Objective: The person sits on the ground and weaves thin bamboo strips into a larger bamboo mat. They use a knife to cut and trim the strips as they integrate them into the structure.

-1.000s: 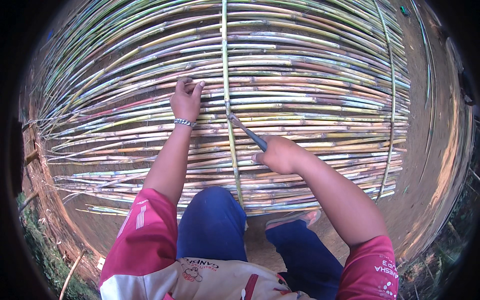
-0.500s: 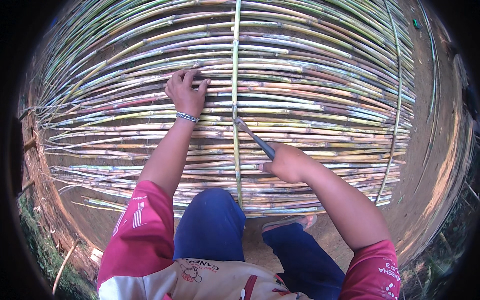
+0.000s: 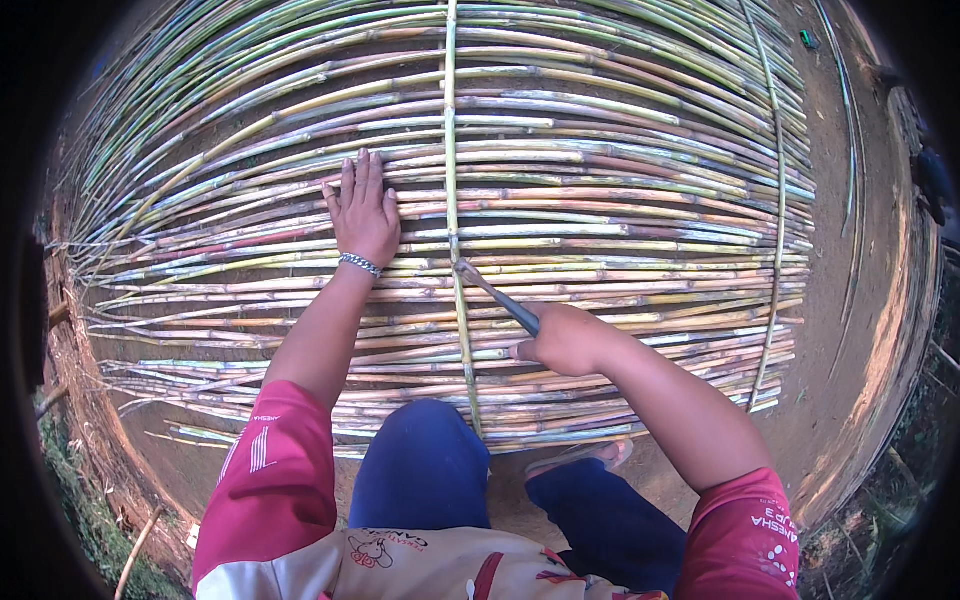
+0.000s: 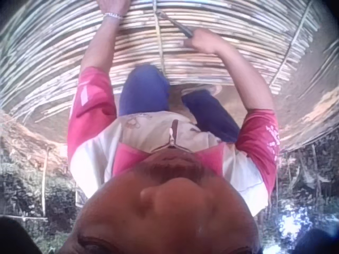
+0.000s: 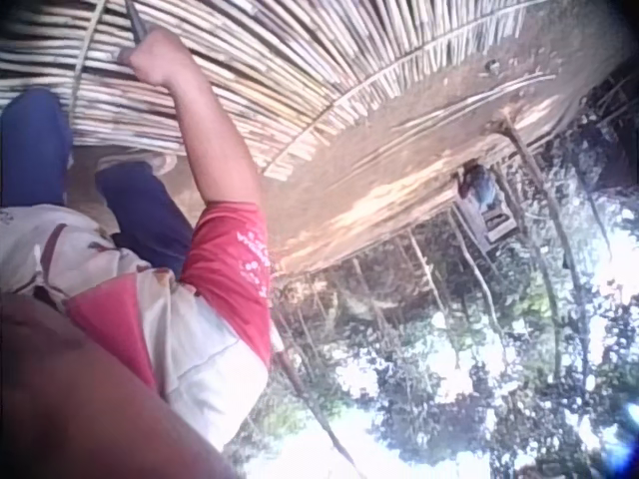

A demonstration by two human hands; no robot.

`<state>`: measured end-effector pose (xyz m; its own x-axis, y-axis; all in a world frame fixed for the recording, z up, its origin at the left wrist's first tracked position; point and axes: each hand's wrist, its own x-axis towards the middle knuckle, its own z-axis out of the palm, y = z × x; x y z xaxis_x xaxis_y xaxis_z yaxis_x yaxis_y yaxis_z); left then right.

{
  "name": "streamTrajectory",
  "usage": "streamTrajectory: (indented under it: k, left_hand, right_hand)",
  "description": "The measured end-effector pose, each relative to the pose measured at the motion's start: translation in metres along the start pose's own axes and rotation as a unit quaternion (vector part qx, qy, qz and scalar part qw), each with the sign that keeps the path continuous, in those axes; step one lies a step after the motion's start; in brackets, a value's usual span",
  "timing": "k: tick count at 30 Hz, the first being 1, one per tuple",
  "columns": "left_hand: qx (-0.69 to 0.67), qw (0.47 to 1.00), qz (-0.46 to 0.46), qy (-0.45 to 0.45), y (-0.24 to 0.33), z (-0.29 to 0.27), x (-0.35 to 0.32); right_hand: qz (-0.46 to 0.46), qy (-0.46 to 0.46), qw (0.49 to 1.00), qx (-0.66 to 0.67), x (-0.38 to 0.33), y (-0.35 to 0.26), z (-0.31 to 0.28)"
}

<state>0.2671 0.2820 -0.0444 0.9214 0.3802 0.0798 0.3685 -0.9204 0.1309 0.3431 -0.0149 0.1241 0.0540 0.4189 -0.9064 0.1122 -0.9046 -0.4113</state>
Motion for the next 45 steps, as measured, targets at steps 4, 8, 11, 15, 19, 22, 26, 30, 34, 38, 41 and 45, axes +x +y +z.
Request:
streamTrajectory:
  k: [4,8,11,15,19,22,26,30,34,38,41,45]
  left_hand:
    - [0.034,0.999,-0.012,-0.031,0.002,0.0,0.001]
    - [0.064,0.997,-0.013,-0.032,0.006,0.002,0.006]
    - [0.058,0.997,-0.018,-0.038,0.004,0.001,0.003]
    - [0.026,1.0,-0.014,-0.004,0.003,0.004,0.005]
    - [0.002,1.0,-0.013,0.011,0.002,-0.001,0.004]
    - [-0.026,0.999,-0.012,0.04,0.001,-0.002,0.004]
    - [-0.047,0.997,-0.019,0.052,-0.002,-0.001,0.002]
    - [-0.055,0.997,-0.018,0.053,0.001,-0.004,0.004]
    - [-0.062,0.997,-0.012,0.053,0.0,-0.006,0.001]
    - [-0.035,0.999,-0.013,0.002,-0.001,-0.008,-0.004]
    - [-0.019,0.999,-0.01,-0.033,0.0,-0.006,0.003]
    - [0.033,0.999,-0.005,-0.037,-0.006,-0.002,0.003]
  right_hand:
    - [-0.006,0.014,1.0,-0.017,0.005,0.007,0.005]
    - [-0.023,0.022,0.999,-0.008,0.005,0.011,0.008]
    - [-0.01,0.017,1.0,-0.006,0.003,0.008,0.007]
    - [-0.021,0.045,0.999,-0.007,0.003,0.009,0.013]
    - [-0.008,0.031,0.999,-0.009,0.011,0.012,0.016]
    - [-0.029,0.056,0.998,-0.029,0.011,0.016,0.017]
    - [0.02,0.008,1.0,0.012,-0.006,-0.01,0.004]
    - [0.015,0.02,1.0,0.013,-0.005,-0.005,0.006]
    - [-0.002,0.038,0.999,0.009,0.0,0.002,0.011]
    - [0.002,0.036,0.999,0.009,0.001,0.004,0.015]
    - [-0.002,0.044,0.999,0.01,0.001,0.006,0.013]
    - [-0.009,0.045,0.999,0.02,0.002,0.0,0.016]
